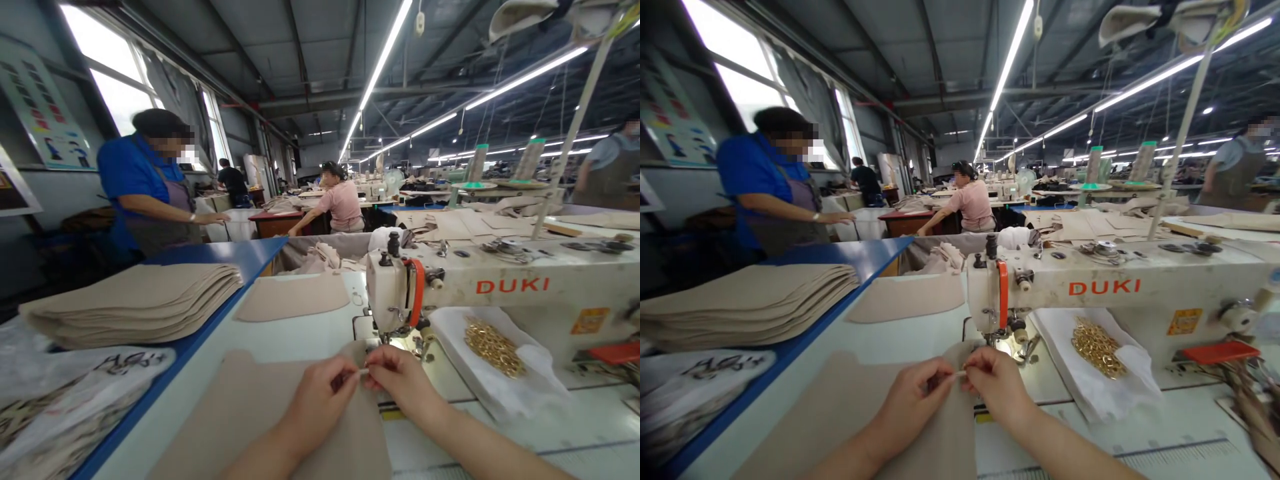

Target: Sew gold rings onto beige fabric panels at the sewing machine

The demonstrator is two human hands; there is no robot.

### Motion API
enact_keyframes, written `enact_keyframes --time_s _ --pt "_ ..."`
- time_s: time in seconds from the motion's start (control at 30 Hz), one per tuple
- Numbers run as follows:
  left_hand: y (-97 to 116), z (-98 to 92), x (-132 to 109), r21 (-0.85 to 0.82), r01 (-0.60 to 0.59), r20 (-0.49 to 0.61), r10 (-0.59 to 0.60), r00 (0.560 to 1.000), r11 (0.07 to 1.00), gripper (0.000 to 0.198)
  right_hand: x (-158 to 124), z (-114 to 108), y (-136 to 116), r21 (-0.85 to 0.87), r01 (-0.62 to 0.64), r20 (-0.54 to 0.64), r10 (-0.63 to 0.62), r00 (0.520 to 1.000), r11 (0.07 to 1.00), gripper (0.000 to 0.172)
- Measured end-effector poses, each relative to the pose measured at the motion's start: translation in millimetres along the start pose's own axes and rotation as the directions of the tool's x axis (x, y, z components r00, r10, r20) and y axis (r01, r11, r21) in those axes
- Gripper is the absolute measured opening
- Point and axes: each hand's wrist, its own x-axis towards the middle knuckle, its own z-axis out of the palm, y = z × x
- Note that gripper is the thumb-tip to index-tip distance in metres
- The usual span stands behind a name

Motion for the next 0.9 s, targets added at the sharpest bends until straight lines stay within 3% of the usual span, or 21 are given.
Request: enact_keyframes --time_s 0.17,0.3,0.57,0.67,0.9 --pt "1 2.6 2 0.004 0.038 -0.039 -0.038 0.999 0.999 0.016 -8 1 0 0.021 0.052 0.039 -0.053 0.998 0.998 0.036" --pt "5 7.3 0 -0.013 0.057 -0.044 -0.058 0.997 0.998 0.014 -17 -3 -1 -0.073 0.114 0.016 -0.113 0.993 0.991 0.045" --pt "-4 10.7 5 -0.145 0.001 0.006 0.0 1.0 0.989 0.009 -15 -15 12 -0.31 0.105 -0.022 -0.117 0.993 0.945 0.038" --pt "-6 11.6 6 -0.171 0.0 0.019 0.003 1.0 0.985 0.008 -16 -14 11 -0.321 0.112 -0.059 -0.138 0.989 0.94 0.039" --pt "-2 11.1 3 -0.26 0.045 0.015 -0.042 0.999 0.965 0.013 -25 -9 0 -0.397 0.203 -0.146 -0.28 0.949 0.895 0.037"
